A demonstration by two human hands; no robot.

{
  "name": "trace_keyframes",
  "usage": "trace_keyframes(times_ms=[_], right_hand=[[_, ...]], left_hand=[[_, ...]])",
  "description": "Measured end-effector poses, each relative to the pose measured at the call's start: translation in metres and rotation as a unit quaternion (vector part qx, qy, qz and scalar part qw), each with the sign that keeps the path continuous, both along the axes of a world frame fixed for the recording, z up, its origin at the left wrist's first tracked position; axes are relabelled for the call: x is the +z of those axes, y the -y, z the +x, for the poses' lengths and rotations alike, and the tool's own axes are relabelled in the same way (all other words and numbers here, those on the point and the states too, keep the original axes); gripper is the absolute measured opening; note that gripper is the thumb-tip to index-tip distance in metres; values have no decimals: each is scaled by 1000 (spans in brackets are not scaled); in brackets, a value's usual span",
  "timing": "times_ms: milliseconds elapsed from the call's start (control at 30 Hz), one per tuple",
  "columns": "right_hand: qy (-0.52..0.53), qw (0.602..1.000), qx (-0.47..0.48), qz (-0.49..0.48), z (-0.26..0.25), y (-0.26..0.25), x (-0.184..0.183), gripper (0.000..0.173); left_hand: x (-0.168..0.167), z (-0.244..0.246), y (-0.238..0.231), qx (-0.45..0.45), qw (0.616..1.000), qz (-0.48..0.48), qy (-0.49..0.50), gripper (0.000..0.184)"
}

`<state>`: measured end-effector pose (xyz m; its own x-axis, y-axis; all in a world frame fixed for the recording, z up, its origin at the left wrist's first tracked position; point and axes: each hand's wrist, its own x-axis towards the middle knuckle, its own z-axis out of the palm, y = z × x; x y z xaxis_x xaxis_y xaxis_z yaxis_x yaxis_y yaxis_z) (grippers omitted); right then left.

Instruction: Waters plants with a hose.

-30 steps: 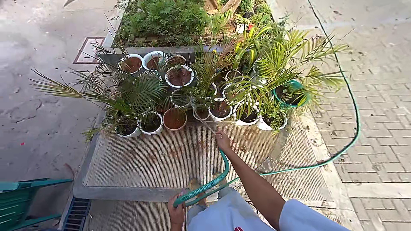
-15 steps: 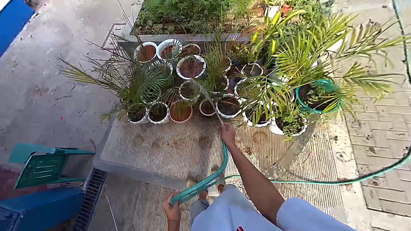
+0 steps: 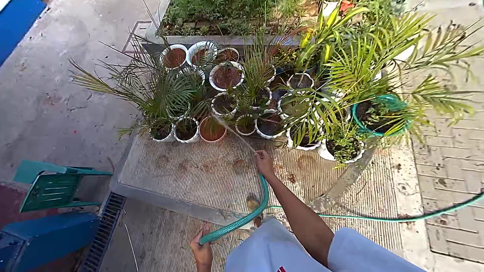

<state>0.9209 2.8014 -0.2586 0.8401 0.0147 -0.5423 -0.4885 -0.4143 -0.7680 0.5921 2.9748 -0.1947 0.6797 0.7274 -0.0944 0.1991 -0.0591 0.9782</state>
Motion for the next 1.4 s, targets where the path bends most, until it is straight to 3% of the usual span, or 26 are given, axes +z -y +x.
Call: trace_keyframes(times_ms=[100,300,500,767,933,1067,1233,1400], right_hand=[[15,996,-90,-21,1,8,-1,35],[64,986,-154,-11,11,-2,10,36],[94,992,-78,21,24,-23,26,38],[75,997,21,-30,0,-49,23,35],[79,995,-55,-21,-29,-62,9,36],[10,999,8,-47,-75,-93,-10,36],[-27,999,3,-34,-117,-134,-29,36],[-29,998,-10,-57,-137,-154,-39,34]], left_hand=[[-3,-3,-1,3,1000,1,8,34],[-2,-5,-4,25,999,-20,17,32],[-1,-8,-10,24,999,-20,33,32],[-6,-22,-34,22,999,-35,34,32],[-22,-33,-77,-17,998,-59,15,32],[-45,-52,-130,-39,995,-94,-15,29],[-85,-81,-186,-84,988,-119,-44,28],[-97,-94,-211,-93,981,-155,-65,29]])
